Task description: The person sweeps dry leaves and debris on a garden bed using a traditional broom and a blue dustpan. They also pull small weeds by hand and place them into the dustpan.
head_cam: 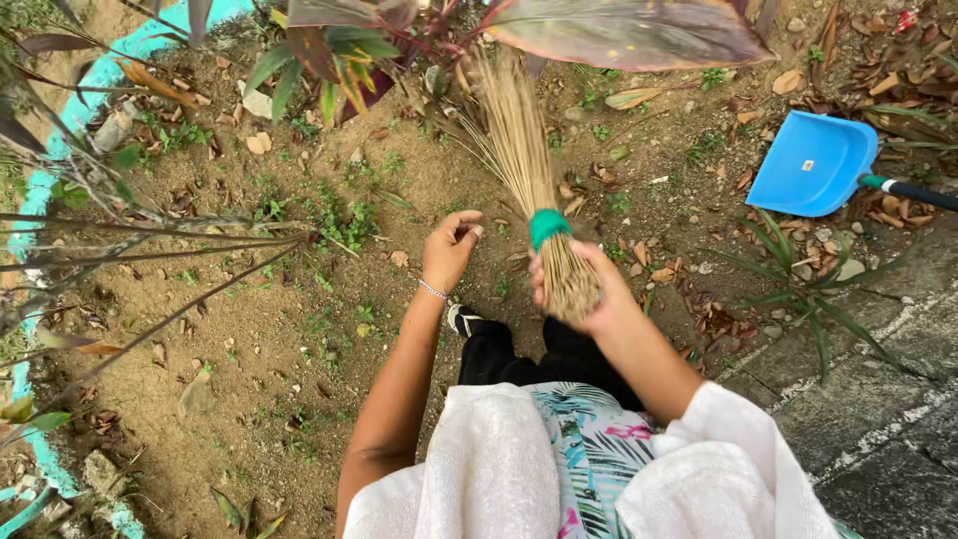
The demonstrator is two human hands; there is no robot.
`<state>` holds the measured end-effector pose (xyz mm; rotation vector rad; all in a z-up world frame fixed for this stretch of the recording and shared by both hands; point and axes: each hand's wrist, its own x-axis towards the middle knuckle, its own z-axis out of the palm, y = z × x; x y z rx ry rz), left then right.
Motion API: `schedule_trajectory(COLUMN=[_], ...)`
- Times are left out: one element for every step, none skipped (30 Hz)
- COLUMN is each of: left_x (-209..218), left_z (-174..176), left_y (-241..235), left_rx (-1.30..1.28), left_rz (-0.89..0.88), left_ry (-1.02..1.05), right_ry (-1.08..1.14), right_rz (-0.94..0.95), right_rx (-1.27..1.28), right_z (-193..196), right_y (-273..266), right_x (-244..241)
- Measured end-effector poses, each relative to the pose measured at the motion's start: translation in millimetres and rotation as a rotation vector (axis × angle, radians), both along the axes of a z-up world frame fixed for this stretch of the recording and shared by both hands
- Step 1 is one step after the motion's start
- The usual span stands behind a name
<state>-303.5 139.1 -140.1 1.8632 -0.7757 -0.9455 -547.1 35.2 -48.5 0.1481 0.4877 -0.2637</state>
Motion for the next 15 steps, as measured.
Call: schedule_trajectory(left_x=[-11, -22, -34, -36, -32, -40, -48, -53, -59, -63, -67, -75, -83, -91, -100], left_z=[-4, -7, -10, -12, -14, -14, -14, -15, -15, -13, -11, -10, -9, -9, -10], left_y=[-8, -15, -21, -33, -47, -48, -46, -54, -61, -74, -89, -99, -109, -121, -134], left_rx=[0.013, -0.008, -0.029, -0.059, -0.049, -0.014, 0.021, 0.016, 0.011, -0.003, -0.005, 0.0, 0.005, -0.011, -0.026], left_rz=[-0.003, -0.003, -0.002, 0.0, 0.001, -0.001, -0.003, 0.005, 0.013, 0.014, -0.017, -0.046, -0.074, -0.084, -0.094], left_ry=[0.031, 0.056, 0.081, 0.094, 0.068, 0.065, 0.061, 0.051, 0.04, 0.026, 0.002, -0.018, -0.037, -0.021, -0.004], right_ry=[0.048, 0.095, 0.141, 0.136, 0.131, 0.147, 0.157, 0.16, 0.164, 0.124, 0.084, 0.049, 0.078, 0.102, 0.127], right_rz=[0.002, 0.002, 0.003, 0.0, -0.003, -0.01, 0.005, 0.018, 0.032, 0.025, 0.019, 0.016, -0.003, -0.021, -0.038], right_rx=[0.029, 0.056, 0.084, 0.12, 0.156, 0.218, 0.216, 0.193, 0.17, 0.188, 0.207, 0.232, 0.197, 0.159, 0.121], right_z=[-15, -27, -32, -35, -31, -24, -19, -18, -19, -22, -27, -33, -38, -41, -41], right_y=[-20, -38, -47, -56, -54, -39, -29, -27, -31, -39, -50, -61, -71, -83, -94], right_x=[3, 0, -9, -17, -37, -67, -87, -102, -112, -115, -114, -115, -120, -124, -132])
